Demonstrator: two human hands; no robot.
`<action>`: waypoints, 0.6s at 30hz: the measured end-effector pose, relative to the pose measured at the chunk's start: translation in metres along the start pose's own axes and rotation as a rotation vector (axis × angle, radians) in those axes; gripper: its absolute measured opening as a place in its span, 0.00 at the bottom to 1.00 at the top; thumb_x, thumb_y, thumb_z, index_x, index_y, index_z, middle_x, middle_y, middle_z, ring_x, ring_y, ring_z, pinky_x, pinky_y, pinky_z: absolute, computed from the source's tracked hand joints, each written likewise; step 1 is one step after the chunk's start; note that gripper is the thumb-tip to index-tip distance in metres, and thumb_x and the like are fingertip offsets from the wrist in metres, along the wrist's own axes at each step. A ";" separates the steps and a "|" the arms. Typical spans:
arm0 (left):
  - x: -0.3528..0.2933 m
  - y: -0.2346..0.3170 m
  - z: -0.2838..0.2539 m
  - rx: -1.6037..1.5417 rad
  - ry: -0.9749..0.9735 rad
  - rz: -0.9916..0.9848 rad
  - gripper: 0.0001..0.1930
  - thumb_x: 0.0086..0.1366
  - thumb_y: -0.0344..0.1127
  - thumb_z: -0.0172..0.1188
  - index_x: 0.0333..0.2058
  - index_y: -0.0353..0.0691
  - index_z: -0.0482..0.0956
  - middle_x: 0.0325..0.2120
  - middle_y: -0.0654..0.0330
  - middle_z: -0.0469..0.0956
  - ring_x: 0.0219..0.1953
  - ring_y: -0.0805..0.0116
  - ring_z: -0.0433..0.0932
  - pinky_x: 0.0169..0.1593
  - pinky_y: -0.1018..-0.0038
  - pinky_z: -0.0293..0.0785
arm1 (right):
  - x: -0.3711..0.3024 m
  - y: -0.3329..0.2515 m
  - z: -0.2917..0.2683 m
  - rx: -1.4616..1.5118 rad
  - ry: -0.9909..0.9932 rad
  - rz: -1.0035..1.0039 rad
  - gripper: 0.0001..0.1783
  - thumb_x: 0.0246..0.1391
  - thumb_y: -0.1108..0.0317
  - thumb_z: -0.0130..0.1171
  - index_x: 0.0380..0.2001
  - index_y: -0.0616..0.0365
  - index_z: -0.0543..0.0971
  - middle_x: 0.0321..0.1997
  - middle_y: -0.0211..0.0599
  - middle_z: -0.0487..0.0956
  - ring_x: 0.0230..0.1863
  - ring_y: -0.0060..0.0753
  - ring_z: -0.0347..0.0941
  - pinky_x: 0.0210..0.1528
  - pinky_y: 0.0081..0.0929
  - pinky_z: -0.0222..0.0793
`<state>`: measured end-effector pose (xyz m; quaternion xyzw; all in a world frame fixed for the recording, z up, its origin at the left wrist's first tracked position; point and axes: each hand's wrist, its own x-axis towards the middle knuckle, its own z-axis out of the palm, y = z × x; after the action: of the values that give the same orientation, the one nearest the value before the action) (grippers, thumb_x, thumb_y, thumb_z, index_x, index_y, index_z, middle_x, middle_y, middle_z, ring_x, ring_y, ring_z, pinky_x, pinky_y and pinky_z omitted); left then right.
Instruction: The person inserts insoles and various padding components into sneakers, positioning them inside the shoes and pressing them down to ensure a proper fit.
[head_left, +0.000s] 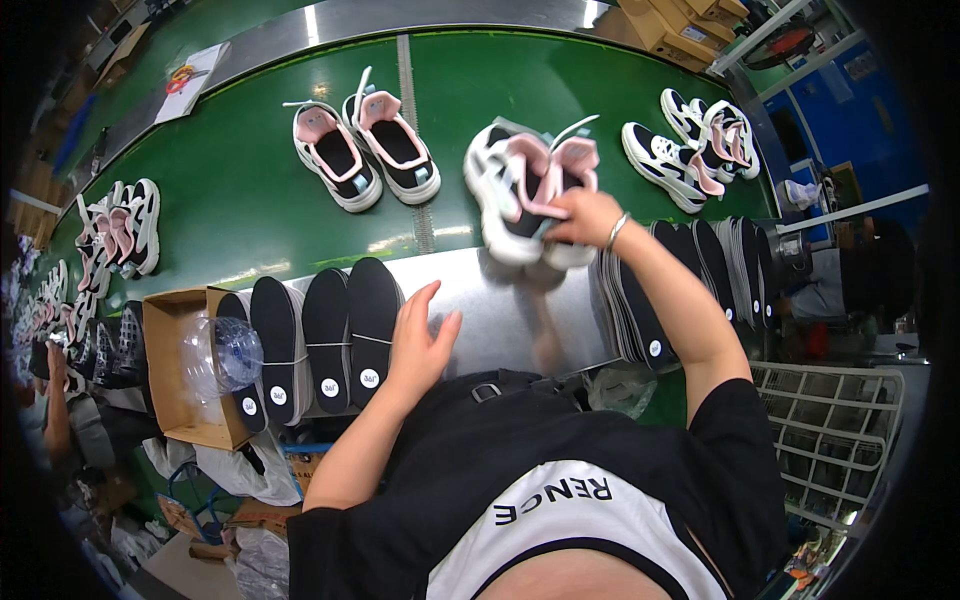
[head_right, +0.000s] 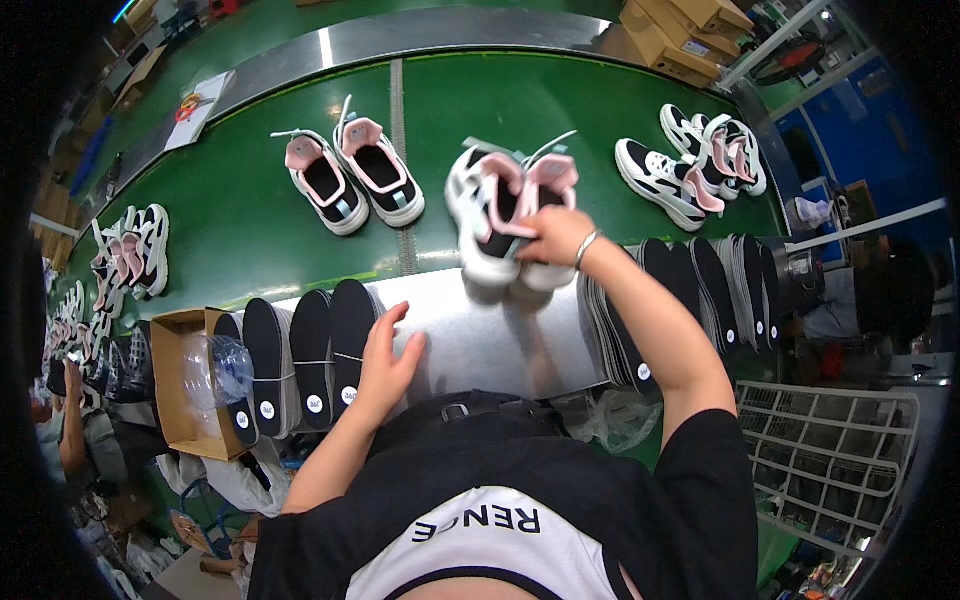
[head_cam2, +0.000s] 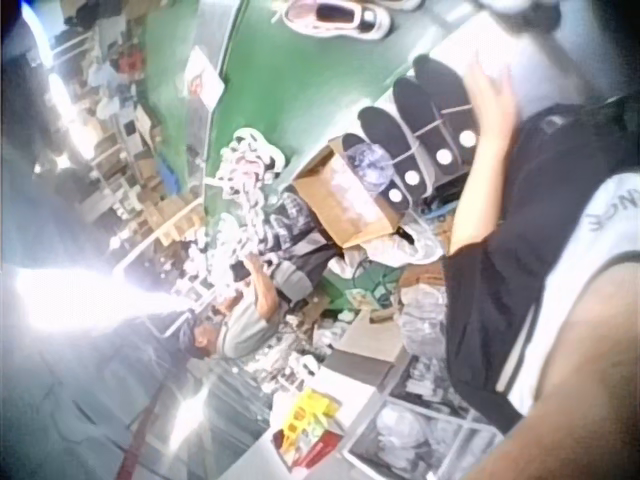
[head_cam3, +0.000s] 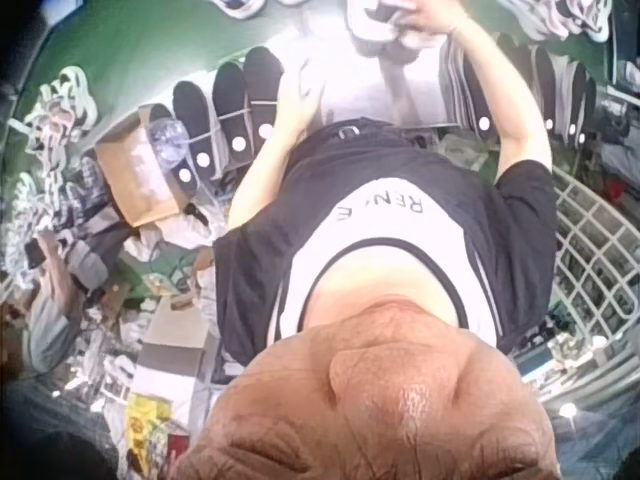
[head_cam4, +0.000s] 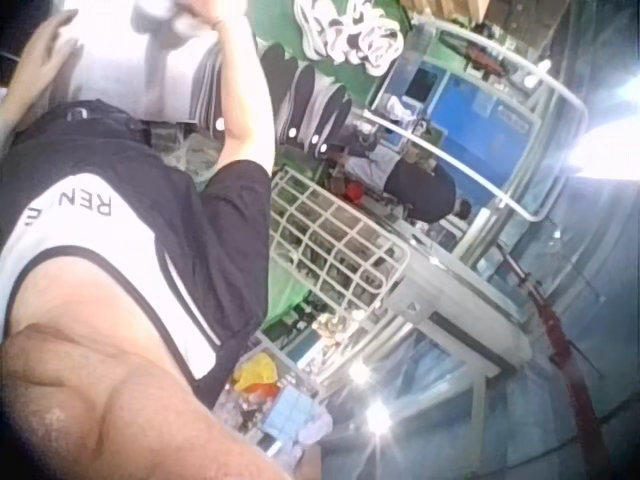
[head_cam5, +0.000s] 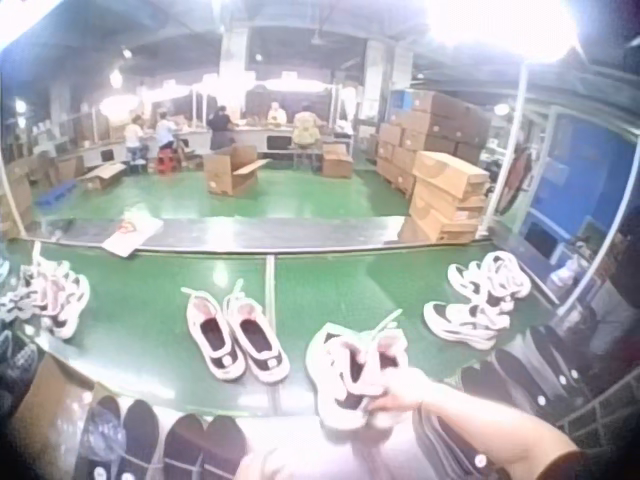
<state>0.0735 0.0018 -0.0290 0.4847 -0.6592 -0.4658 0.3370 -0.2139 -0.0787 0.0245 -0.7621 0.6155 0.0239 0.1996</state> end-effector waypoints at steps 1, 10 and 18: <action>0.010 0.008 0.008 -0.227 -0.050 -0.134 0.29 0.51 0.39 0.57 0.49 0.33 0.59 0.49 0.48 0.60 0.53 0.54 0.58 0.53 0.63 0.54 | -0.015 -0.009 0.012 0.015 0.003 -0.083 0.17 0.32 0.53 0.61 0.28 0.49 0.75 0.26 0.39 0.75 0.31 0.42 0.71 0.35 0.36 0.66; 0.016 -0.019 0.078 0.048 -0.096 -0.066 0.40 0.43 0.45 0.60 0.52 0.33 0.52 0.49 0.43 0.53 0.52 0.47 0.52 0.55 0.61 0.48 | -0.134 -0.047 0.066 -0.020 -0.036 -0.140 0.26 0.38 0.64 0.54 0.46 0.43 0.66 0.32 0.34 0.71 0.34 0.36 0.69 0.38 0.34 0.59; 0.055 0.020 0.062 0.243 -0.057 0.606 0.20 0.41 0.34 0.63 0.36 0.39 0.71 0.42 0.50 0.68 0.42 0.50 0.67 0.44 0.65 0.64 | -0.168 0.048 0.079 0.027 0.577 0.459 0.19 0.38 0.58 0.60 0.31 0.57 0.71 0.36 0.40 0.72 0.40 0.42 0.66 0.40 0.35 0.63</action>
<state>-0.0047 -0.0305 -0.0313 0.2898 -0.8333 -0.2758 0.3815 -0.2838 0.0960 -0.0139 -0.5766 0.8018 -0.1559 0.0175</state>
